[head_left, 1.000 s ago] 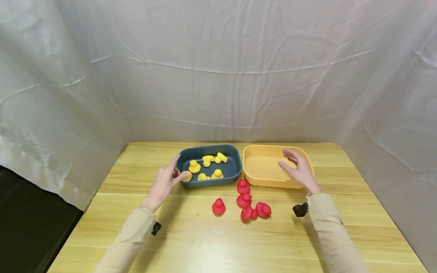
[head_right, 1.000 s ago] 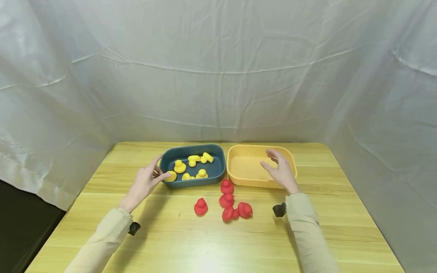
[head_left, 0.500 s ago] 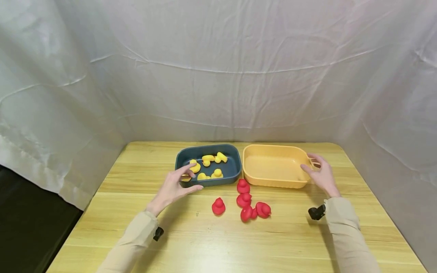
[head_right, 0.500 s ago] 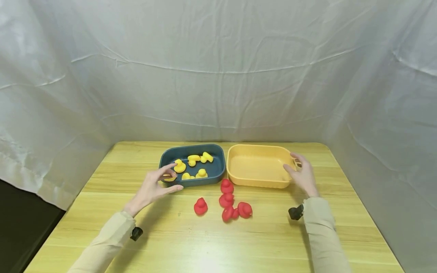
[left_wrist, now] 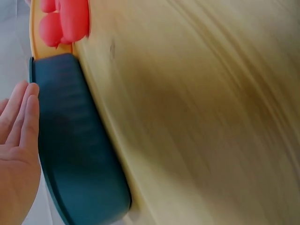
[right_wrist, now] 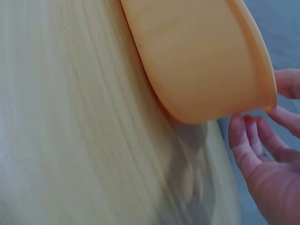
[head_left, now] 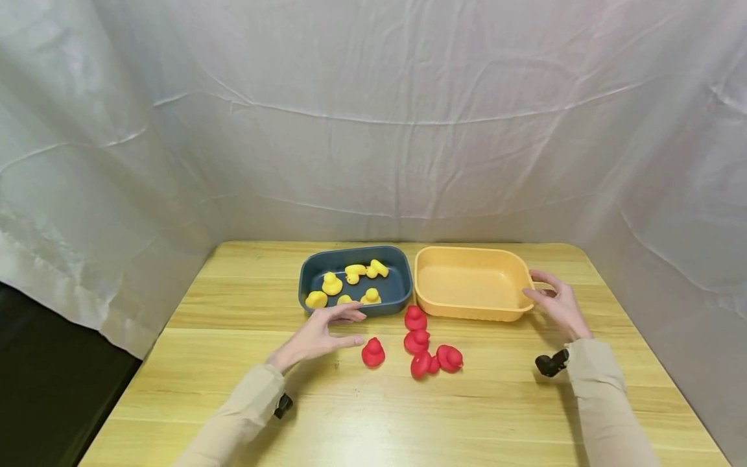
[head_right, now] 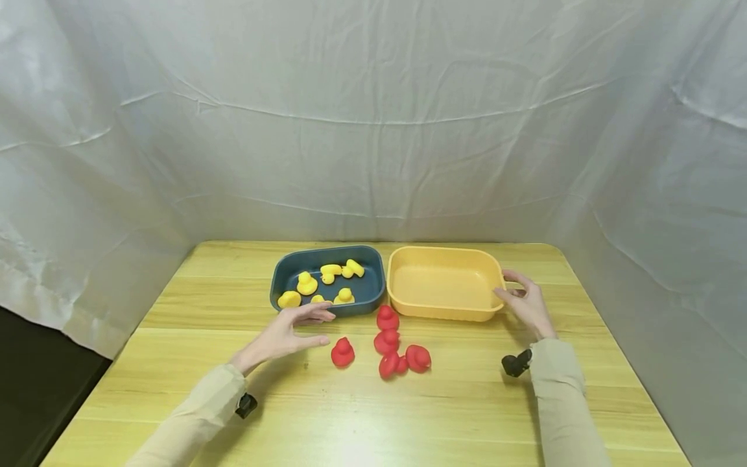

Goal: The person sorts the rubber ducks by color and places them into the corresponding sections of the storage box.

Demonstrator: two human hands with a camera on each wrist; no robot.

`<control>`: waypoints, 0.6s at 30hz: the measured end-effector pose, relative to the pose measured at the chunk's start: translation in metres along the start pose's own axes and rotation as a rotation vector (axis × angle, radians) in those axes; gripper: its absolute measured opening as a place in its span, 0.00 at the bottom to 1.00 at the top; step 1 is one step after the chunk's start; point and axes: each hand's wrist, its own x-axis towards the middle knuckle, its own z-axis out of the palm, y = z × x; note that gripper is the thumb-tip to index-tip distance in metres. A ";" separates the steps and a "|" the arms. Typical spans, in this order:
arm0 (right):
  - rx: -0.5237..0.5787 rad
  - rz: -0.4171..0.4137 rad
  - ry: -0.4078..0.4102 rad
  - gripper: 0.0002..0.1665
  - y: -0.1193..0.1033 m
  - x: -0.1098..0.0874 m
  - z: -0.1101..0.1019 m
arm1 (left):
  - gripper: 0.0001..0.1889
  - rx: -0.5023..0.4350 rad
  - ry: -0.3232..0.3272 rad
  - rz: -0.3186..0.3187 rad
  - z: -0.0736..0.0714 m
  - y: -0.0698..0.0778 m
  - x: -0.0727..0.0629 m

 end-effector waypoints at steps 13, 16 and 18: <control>0.263 0.011 -0.146 0.36 0.015 0.003 -0.012 | 0.32 -0.013 -0.183 -0.019 0.016 -0.008 0.012; 0.292 0.008 -0.166 0.36 0.016 0.004 -0.013 | 0.31 -0.009 -0.211 -0.014 0.018 -0.009 0.014; 0.298 0.011 -0.175 0.37 0.017 0.004 -0.013 | 0.30 -0.010 -0.226 -0.018 0.018 -0.010 0.015</control>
